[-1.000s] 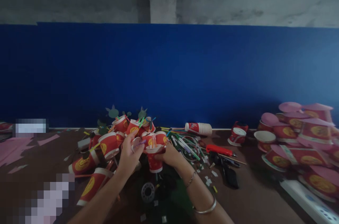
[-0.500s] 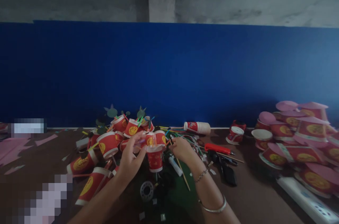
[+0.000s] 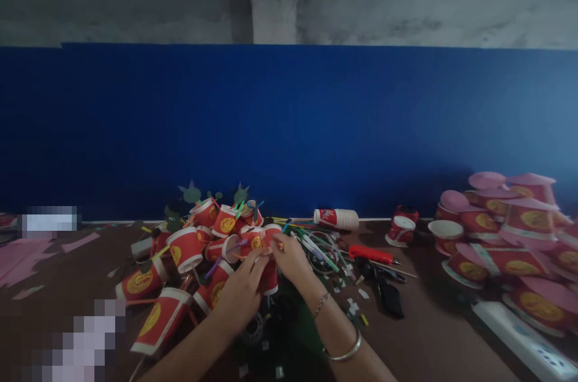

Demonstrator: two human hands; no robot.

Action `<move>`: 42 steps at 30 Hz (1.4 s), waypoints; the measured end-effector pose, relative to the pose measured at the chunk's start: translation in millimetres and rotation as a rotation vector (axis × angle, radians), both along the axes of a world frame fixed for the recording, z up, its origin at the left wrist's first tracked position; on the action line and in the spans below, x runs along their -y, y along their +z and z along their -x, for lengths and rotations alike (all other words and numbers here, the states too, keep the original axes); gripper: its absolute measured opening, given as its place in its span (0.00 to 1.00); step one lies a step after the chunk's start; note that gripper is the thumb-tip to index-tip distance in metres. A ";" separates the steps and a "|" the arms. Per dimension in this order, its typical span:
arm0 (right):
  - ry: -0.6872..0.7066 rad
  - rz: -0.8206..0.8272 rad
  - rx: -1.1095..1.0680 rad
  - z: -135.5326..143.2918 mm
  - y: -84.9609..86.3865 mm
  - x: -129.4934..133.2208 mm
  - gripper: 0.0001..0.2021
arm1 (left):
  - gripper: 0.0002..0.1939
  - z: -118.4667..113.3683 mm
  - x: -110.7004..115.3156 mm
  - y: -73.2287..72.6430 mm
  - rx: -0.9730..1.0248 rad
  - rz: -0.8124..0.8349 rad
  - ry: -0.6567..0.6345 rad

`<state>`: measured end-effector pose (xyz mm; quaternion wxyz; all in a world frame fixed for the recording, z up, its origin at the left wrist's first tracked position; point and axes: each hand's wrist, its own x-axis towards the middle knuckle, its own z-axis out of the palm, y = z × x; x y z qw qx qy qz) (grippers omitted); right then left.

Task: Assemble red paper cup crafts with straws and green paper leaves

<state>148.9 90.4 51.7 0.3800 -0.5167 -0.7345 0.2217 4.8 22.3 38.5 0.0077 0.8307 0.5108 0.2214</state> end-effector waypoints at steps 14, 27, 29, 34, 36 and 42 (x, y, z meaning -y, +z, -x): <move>-0.038 0.134 -0.079 -5.0 2.2 -0.8 0.14 | 0.24 -4.5 5.8 0.9 -0.056 -0.184 -0.150; -0.125 0.100 -0.021 -3.4 1.4 1.5 0.17 | 0.22 -5.7 8.1 2.2 -0.041 -0.189 -0.153; -0.093 0.078 -0.015 -1.4 3.0 2.9 0.17 | 0.22 -5.2 6.7 0.8 -0.050 -0.198 -0.144; -0.104 -0.126 -0.100 -5.6 10.3 0.5 0.16 | 0.24 0.8 -0.8 -1.1 -0.044 -0.193 -0.022; -0.149 -0.152 -0.160 -14.4 14.4 -2.8 0.18 | 0.25 3.3 -3.2 -2.6 -0.027 -0.172 0.003; -0.206 -0.056 -0.176 -54.9 24.1 -14.7 0.16 | 0.26 4.4 -1.8 -5.0 0.054 -0.241 -0.024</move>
